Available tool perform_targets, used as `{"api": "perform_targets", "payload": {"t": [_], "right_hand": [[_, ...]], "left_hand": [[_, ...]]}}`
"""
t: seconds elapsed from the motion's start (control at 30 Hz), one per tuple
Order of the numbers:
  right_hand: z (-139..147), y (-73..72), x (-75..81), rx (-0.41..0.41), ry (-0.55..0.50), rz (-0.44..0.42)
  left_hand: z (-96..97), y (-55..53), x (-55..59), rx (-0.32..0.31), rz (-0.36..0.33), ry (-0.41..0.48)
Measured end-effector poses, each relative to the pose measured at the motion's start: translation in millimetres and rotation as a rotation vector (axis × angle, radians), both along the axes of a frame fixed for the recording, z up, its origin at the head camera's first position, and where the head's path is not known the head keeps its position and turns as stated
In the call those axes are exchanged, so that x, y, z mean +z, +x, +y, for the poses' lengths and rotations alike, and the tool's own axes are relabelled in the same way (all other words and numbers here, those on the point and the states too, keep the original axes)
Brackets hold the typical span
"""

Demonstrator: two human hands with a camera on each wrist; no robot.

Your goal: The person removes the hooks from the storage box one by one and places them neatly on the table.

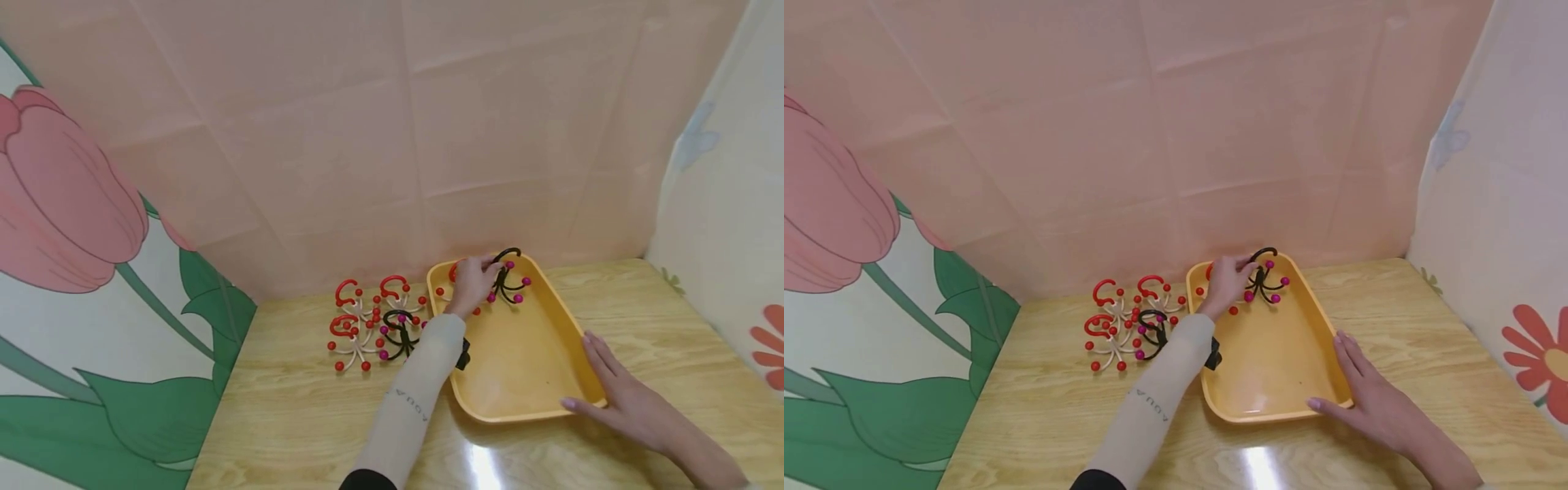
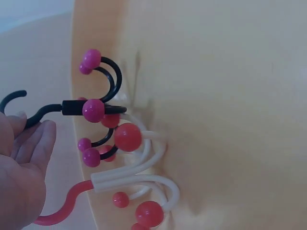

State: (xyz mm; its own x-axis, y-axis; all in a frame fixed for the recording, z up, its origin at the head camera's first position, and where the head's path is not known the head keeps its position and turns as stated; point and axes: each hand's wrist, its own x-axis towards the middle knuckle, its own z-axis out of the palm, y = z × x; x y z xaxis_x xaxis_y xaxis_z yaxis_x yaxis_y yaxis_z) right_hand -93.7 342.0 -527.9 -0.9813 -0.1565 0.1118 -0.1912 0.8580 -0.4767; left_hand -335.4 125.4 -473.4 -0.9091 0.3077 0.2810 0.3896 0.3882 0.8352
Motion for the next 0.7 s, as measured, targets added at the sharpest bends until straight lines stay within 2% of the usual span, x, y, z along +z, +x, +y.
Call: {"api": "perform_targets", "payload": {"t": [0.17, 0.4, 0.57, 0.7], "right_hand": [[-1.1, 0.0, 0.2, -0.002, -0.001, 0.014], [-0.3, -0.3, -0.7, 0.006, 0.004, 0.010], [-0.2, -1.0, -1.3, 0.005, 0.008, 0.012], [0.8, -2.1, -1.3, 0.007, 0.007, 0.009]], "left_hand": [[-3.1, -0.3, 6.6, -0.008, 0.006, 0.057], [-6.3, 2.9, 16.7, 0.014, 0.007, 0.076], [-9.9, 5.1, 26.6, 0.027, 0.011, 0.114], [-13.9, 7.5, 37.5, 0.010, 0.033, 0.139]]}}
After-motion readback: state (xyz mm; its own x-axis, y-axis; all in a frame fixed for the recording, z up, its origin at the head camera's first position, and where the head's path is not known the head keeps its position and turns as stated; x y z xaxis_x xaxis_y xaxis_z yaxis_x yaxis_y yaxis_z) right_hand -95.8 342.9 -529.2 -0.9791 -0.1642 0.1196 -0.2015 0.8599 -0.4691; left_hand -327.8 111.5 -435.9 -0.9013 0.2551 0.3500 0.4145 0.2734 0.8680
